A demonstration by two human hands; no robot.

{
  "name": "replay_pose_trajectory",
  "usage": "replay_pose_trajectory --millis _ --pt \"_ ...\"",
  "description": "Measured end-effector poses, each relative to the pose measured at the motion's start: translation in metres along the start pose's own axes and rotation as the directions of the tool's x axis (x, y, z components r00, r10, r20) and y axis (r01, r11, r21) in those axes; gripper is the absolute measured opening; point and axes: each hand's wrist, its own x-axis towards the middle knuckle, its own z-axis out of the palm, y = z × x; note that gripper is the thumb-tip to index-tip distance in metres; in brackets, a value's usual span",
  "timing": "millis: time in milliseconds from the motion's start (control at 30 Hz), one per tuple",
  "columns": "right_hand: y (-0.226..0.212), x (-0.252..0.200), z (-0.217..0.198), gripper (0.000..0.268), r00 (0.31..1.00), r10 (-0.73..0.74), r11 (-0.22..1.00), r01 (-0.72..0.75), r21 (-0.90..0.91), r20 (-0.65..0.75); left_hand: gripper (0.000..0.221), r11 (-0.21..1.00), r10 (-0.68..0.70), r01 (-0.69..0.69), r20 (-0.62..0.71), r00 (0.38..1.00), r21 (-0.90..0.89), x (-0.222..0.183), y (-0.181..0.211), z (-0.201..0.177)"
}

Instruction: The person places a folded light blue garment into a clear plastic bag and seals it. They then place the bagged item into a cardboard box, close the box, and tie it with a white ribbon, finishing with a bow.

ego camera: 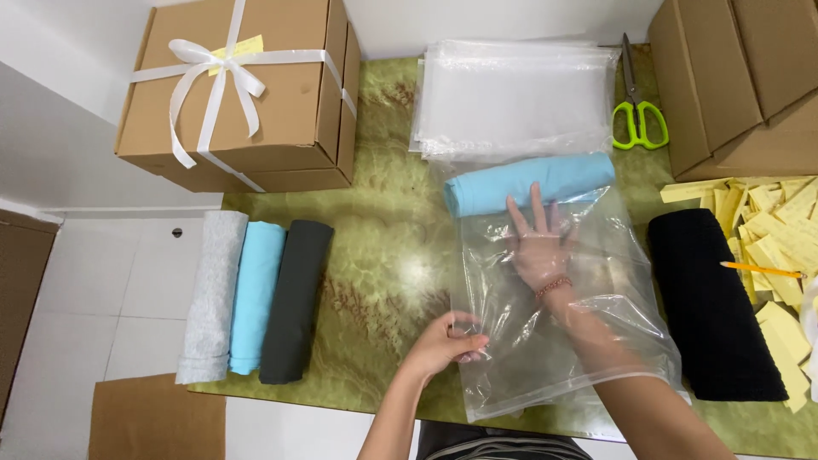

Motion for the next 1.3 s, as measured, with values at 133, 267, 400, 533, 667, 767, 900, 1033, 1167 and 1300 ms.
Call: replay_pose_trajectory --millis 133,267,400,533,667,767,900,1033,1167,1300 --pt "0.0 0.028 -0.001 0.068 0.992 0.056 0.996 -0.048 -0.071 0.116 0.063 1.0 0.007 -0.008 0.048 0.999 0.009 0.008 -0.004 -0.006" --pt "0.005 0.036 -0.011 0.071 0.993 -0.005 1.0 0.003 0.016 0.118 0.062 1.0 -0.004 0.003 0.06 0.998 0.008 0.004 0.002 -0.007" --pt "0.021 0.021 -0.01 0.067 0.997 0.071 0.988 -0.066 -0.139 0.029 0.065 1.0 0.003 -0.001 0.079 0.997 -0.021 0.004 0.0 -0.012" --pt "0.045 0.018 0.001 0.069 0.989 0.144 0.988 -0.142 0.064 -0.028 0.068 0.997 -0.056 0.054 0.029 0.998 0.053 0.005 0.001 -0.012" --pt "0.053 0.029 -0.013 0.067 0.995 0.099 0.995 -0.099 0.004 0.015 0.064 0.996 -0.019 0.016 0.031 0.999 0.086 0.005 -0.005 -0.015" --pt "0.058 0.04 -0.02 0.066 0.985 0.14 0.99 -0.138 -0.023 0.105 0.066 0.991 -0.051 0.05 0.001 0.999 0.123 0.005 0.0 -0.017" --pt "0.065 0.038 -0.023 0.082 0.987 0.094 0.991 -0.106 0.087 0.129 0.07 0.985 -0.081 0.086 -0.041 0.996 0.151 0.003 0.009 -0.012" --pt "0.059 -0.027 -0.036 0.114 0.988 0.144 0.922 -0.11 0.371 -0.064 0.057 0.983 -0.086 0.105 -0.129 0.988 0.15 0.018 -0.004 -0.01" --pt "0.046 -0.076 -0.057 0.1 0.953 0.302 0.917 -0.298 0.265 0.029 0.056 0.987 -0.03 -0.015 -0.276 0.961 -0.161 0.053 -0.051 -0.022" --pt "0.057 -0.133 -0.05 0.072 0.977 0.056 0.996 -0.069 0.058 0.207 0.047 0.988 -0.003 -0.062 -0.427 0.904 -0.138 0.05 -0.047 -0.005"
